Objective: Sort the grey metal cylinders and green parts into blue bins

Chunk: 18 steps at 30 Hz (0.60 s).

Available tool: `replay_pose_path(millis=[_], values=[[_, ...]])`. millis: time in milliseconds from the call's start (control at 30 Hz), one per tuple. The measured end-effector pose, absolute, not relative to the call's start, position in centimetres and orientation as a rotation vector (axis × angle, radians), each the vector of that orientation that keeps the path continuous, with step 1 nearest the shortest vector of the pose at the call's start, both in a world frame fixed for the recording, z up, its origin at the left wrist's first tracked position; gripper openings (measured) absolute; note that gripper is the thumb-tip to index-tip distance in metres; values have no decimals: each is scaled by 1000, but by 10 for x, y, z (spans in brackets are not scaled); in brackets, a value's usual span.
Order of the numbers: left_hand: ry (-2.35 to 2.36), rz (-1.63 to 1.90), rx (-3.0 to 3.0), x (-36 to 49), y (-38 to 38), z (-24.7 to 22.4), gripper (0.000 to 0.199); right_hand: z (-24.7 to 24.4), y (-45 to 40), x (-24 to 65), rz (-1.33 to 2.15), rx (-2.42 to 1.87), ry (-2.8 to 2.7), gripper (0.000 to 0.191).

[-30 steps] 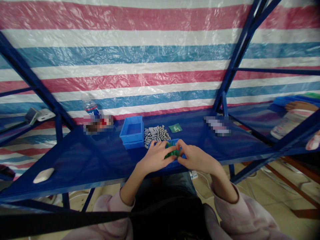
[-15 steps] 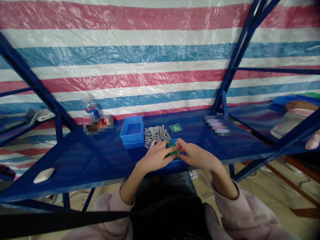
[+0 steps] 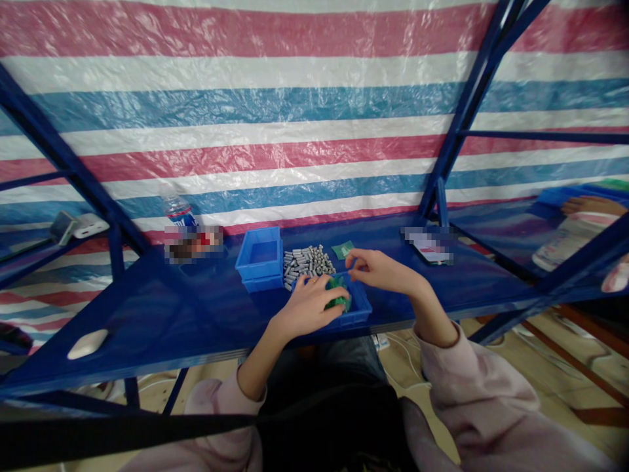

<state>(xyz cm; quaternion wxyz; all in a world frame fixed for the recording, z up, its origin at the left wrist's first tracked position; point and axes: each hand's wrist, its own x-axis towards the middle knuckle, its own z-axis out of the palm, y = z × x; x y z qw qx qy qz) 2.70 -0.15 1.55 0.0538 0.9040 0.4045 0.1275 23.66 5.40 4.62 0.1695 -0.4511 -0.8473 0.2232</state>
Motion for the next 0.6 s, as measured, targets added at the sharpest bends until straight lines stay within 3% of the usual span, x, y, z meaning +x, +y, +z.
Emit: replay_pose_path(millis=[133,267,600], values=[[1234,389,2728,27,-2,17,21,27,89,235,205,-1564,-2329,49],[1241,383,2731,27,-1,17,22,5,103,226,198,-1640,-2476,71],[1250,385,2712,27,-2,17,22,7,101,212,230,-1836,-2466,47]])
